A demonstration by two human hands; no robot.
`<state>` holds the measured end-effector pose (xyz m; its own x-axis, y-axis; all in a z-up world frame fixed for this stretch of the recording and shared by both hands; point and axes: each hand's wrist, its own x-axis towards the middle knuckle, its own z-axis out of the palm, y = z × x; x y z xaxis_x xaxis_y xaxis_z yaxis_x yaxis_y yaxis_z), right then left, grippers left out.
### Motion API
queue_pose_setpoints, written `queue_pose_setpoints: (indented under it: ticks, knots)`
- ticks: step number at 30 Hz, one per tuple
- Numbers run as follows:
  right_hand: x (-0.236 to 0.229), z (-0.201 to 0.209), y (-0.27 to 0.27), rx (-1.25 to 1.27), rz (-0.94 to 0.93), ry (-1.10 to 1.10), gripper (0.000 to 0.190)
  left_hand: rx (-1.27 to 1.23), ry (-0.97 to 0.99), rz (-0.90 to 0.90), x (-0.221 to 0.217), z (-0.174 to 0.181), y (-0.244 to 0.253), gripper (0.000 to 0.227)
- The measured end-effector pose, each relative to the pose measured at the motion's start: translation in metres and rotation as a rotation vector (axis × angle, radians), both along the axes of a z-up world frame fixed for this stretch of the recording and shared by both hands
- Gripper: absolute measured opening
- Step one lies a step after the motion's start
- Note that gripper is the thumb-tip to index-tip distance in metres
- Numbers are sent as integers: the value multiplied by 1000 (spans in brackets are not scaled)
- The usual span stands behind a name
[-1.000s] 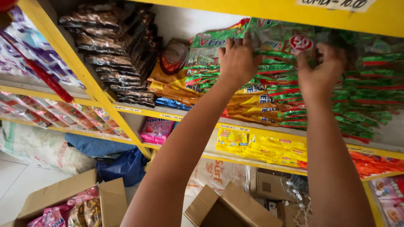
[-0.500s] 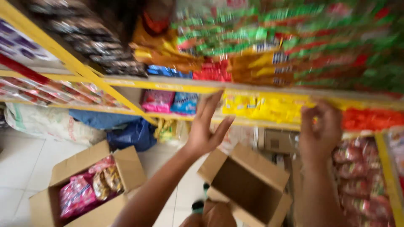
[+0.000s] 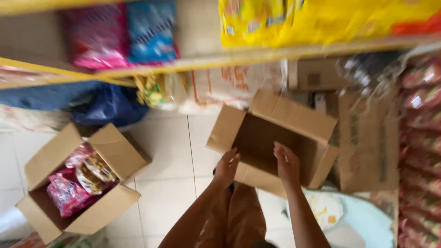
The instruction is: The recorder is taking packets of candy from cardboard boxes and organizing them on the grocery store shelves.
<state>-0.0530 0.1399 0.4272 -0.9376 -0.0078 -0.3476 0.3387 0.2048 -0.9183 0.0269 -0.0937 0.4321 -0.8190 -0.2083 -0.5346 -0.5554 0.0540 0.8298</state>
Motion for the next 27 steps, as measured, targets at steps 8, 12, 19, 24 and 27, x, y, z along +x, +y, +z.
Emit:
queue_pose_setpoints:
  ticks: [8,12,19,24,27]
  knots:
    - [20,-264,-25,-44,122,-262,37,-413,19,-78,-14,-313,67,68]
    - [39,-391,-34,-163,144,-289,37,-276,-483,-98,-57,-321,70,77]
    - [27,-476,-57,41,186,-393,35,-121,-622,-82,-49,-418,71,71]
    - [70,-595,-27,26,361,-461,38,-46,-608,-33,-35,-397,70,65]
    - [73,-577,-31,-274,150,-663,37,-12,-580,1,-39,-385,63,61]
